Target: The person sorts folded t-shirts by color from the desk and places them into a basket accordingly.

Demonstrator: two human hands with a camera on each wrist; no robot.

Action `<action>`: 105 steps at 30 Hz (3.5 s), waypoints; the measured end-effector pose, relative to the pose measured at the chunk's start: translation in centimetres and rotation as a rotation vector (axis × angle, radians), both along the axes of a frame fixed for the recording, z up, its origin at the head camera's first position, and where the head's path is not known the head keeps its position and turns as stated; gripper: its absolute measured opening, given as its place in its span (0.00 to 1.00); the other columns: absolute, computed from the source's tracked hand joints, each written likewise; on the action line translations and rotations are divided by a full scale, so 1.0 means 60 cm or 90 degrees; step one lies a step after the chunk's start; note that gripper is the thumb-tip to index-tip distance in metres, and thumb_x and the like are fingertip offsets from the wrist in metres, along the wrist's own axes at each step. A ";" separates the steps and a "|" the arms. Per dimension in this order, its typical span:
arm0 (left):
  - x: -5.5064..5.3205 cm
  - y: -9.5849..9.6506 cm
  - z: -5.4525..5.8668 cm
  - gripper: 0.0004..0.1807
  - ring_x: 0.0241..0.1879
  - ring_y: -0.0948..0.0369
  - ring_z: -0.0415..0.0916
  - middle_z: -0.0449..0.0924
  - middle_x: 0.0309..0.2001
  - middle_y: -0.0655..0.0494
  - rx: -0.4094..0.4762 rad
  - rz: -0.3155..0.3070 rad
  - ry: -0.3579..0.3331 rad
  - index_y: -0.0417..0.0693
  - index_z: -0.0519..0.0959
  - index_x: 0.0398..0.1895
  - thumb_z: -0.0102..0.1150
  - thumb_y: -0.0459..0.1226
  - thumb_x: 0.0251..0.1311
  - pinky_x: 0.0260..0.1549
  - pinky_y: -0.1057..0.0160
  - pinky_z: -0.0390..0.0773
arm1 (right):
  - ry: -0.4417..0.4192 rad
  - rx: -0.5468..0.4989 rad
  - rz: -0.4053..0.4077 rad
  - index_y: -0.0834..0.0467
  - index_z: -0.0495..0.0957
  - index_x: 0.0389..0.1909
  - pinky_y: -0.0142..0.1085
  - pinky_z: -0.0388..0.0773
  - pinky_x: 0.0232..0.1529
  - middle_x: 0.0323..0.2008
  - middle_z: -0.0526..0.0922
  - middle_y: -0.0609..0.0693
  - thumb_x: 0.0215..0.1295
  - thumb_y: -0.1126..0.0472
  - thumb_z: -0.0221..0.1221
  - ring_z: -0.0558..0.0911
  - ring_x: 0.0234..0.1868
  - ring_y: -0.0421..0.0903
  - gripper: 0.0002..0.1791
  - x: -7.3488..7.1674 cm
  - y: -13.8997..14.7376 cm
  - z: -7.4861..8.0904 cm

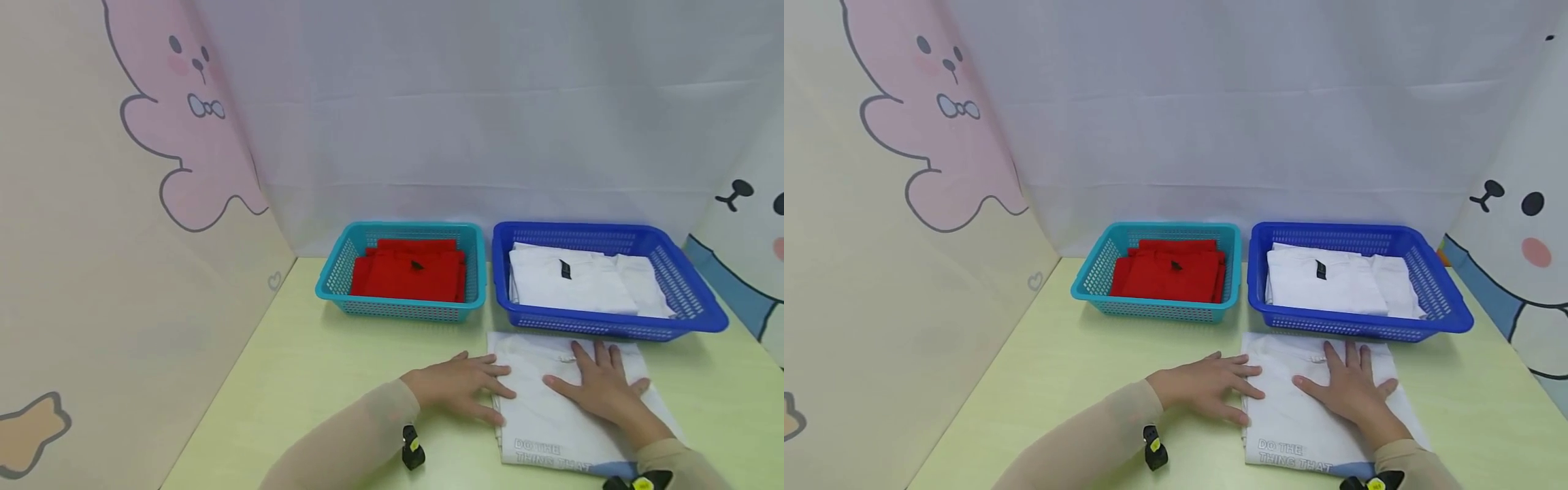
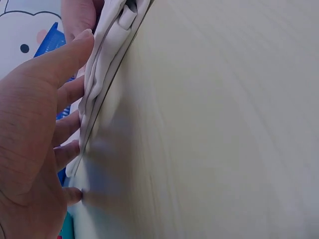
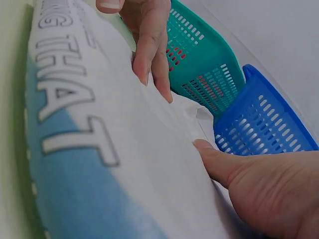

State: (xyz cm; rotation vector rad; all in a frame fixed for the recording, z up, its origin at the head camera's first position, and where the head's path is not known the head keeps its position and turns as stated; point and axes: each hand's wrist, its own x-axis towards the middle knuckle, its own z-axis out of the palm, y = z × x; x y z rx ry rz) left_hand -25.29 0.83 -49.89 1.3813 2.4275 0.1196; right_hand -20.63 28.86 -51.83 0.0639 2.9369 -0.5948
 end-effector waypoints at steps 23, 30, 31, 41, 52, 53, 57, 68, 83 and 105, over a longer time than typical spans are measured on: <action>-0.011 -0.123 -0.012 0.26 0.73 0.59 0.48 0.60 0.70 0.68 0.117 0.060 0.003 0.73 0.77 0.58 0.53 0.65 0.58 0.62 0.34 0.54 | -0.026 -0.035 -0.029 0.66 0.50 0.73 0.79 0.22 0.47 0.70 0.32 0.75 0.49 0.18 0.49 0.29 0.69 0.73 0.65 -0.025 -0.136 0.004; -0.015 -0.149 -0.016 0.26 0.72 0.59 0.51 0.62 0.69 0.67 0.131 0.076 0.002 0.71 0.79 0.56 0.54 0.65 0.57 0.62 0.35 0.55 | -0.020 -0.040 -0.032 0.66 0.50 0.73 0.79 0.22 0.48 0.71 0.33 0.74 0.48 0.18 0.49 0.30 0.70 0.72 0.66 -0.029 -0.166 -0.001; -0.016 -0.152 -0.016 0.26 0.72 0.59 0.51 0.63 0.69 0.67 0.132 0.078 0.002 0.71 0.80 0.56 0.55 0.65 0.57 0.63 0.36 0.55 | -0.018 -0.041 -0.033 0.66 0.50 0.73 0.79 0.22 0.48 0.71 0.33 0.74 0.48 0.18 0.49 0.30 0.70 0.72 0.65 -0.029 -0.170 -0.001; -0.019 -0.178 -0.007 0.25 0.72 0.58 0.52 0.64 0.68 0.67 0.127 0.110 -0.011 0.69 0.81 0.54 0.62 0.62 0.53 0.63 0.35 0.54 | -0.023 -0.047 -0.038 0.64 0.48 0.74 0.79 0.22 0.49 0.72 0.31 0.72 0.50 0.20 0.50 0.28 0.71 0.70 0.64 -0.036 -0.202 0.001; -0.012 -0.187 -0.009 0.24 0.72 0.56 0.53 0.65 0.68 0.65 0.150 0.129 -0.010 0.66 0.82 0.53 0.64 0.59 0.53 0.63 0.35 0.54 | -0.010 -0.048 -0.022 0.63 0.50 0.74 0.79 0.23 0.49 0.72 0.32 0.71 0.52 0.22 0.52 0.30 0.71 0.70 0.61 -0.042 -0.211 -0.002; -0.009 -0.186 -0.010 0.24 0.72 0.56 0.53 0.65 0.68 0.64 0.152 0.132 -0.010 0.66 0.82 0.53 0.64 0.59 0.54 0.63 0.36 0.55 | -0.010 -0.054 -0.013 0.63 0.50 0.74 0.79 0.24 0.49 0.72 0.32 0.72 0.52 0.23 0.53 0.30 0.71 0.71 0.61 -0.040 -0.209 -0.001; 0.006 -0.179 -0.007 0.28 0.72 0.55 0.53 0.64 0.69 0.59 0.150 0.157 -0.003 0.63 0.78 0.59 0.61 0.60 0.56 0.63 0.38 0.56 | -0.007 -0.075 0.046 0.63 0.51 0.74 0.80 0.32 0.50 0.71 0.37 0.74 0.55 0.25 0.53 0.36 0.70 0.73 0.58 -0.024 -0.191 0.017; 0.029 -0.146 0.022 0.42 0.71 0.42 0.51 0.53 0.73 0.41 0.094 0.356 0.074 0.65 0.55 0.75 0.54 0.63 0.59 0.64 0.35 0.51 | 0.066 -0.124 0.132 0.67 0.54 0.72 0.75 0.55 0.52 0.66 0.46 0.82 0.60 0.35 0.59 0.51 0.63 0.81 0.51 0.014 -0.064 0.078; 0.022 -0.121 0.001 0.41 0.71 0.40 0.50 0.57 0.71 0.40 0.076 0.406 0.038 0.57 0.59 0.74 0.54 0.61 0.59 0.63 0.35 0.52 | 0.118 -0.174 0.195 0.69 0.63 0.67 0.66 0.61 0.57 0.61 0.66 0.74 0.60 0.45 0.64 0.64 0.61 0.74 0.43 0.009 -0.016 0.029; -0.010 -0.124 -0.027 0.39 0.52 0.58 0.70 0.73 0.59 0.54 0.408 0.487 -0.267 0.56 0.69 0.67 0.73 0.35 0.48 0.53 0.58 0.72 | -0.066 -0.458 0.093 0.58 0.65 0.69 0.46 0.68 0.59 0.69 0.58 0.67 0.63 0.48 0.62 0.57 0.69 0.65 0.36 -0.012 -0.017 0.009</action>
